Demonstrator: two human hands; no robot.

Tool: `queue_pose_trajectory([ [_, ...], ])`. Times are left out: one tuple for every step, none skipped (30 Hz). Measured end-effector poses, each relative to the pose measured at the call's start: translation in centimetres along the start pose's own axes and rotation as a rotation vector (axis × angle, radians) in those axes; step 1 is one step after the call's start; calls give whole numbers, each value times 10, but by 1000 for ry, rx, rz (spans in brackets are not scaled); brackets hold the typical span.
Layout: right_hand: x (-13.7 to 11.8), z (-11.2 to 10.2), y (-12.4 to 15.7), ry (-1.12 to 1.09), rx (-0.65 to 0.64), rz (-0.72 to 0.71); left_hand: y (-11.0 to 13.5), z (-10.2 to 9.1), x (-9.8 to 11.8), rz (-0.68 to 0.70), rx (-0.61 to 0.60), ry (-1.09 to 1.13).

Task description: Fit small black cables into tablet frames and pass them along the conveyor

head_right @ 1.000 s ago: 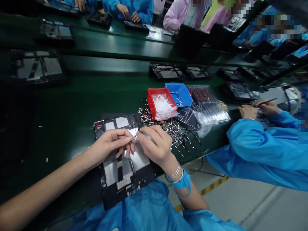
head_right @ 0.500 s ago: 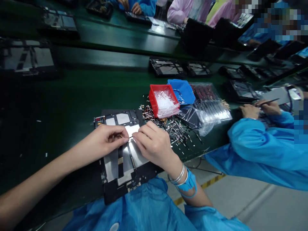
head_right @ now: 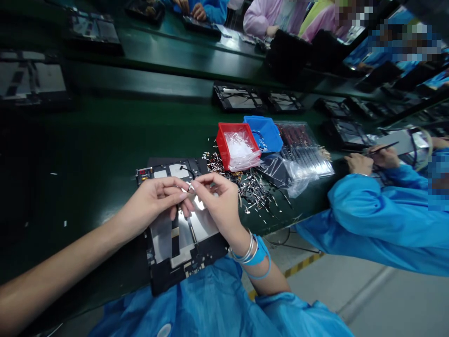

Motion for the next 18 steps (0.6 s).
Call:
queue_pose_trajectory([
  [-8, -4, 0, 107, 30, -76, 0, -2, 1, 0, 21, -3],
  [-19, -5, 1, 220, 42, -172, 0, -4, 2, 3, 42, -8],
  [-31, -4, 2, 326, 38, -282, 0, -6, 4, 10, 61, -15],
  [-42, 0, 5, 415, 17, -393, 1, -8, 5, 19, 75, -22],
  [-51, 6, 8, 483, -18, -494, 1, -9, 7, 30, 86, -28],
  [-57, 11, 10, 534, -56, -573, 1, -10, 8, 42, 94, -33],
  [-60, 15, 12, 574, -83, -628, 0, -11, 9, 55, 102, -36],
  [-62, 17, 13, 605, -97, -662, 0, -11, 9, 66, 105, -39],
  [-63, 17, 13, 633, -102, -685, 0, -11, 9, 72, 104, -42],
  [-64, 16, 12, 657, -101, -701, -1, -11, 8, 69, 97, -44],
  [-65, 15, 11, 674, -96, -711, -1, -10, 6, 57, 85, -40],
  [-66, 13, 10, 685, -90, -717, -2, -9, 3, 38, 72, -30],
  [-67, 11, 8, 693, -79, -716, -3, -9, 0, 15, 64, -14],
  [-67, 8, 6, 700, -59, -711, -4, -9, -2, -5, 65, 7],
  [-68, 5, 5, 703, -38, -704, -4, -11, -4, -24, 72, 28],
  [-69, 2, 5, 702, -21, -700, -5, -12, -6, -36, 83, 43],
  [-70, 2, 6, 695, -18, -703, -5, -14, -6, -45, 93, 52],
  [-71, 3, 7, 682, -30, -717, -6, -14, -7, -53, 97, 53],
])
Point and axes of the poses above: each hand's wrist, its own y-axis away from the middle knuckle, its own z-axis out of the palm, x = y × z, the point moved 10 cm from there along -y, towards the middle knuckle, and after that the axes turned 9 degrees about -z, right-handed, at the moved point
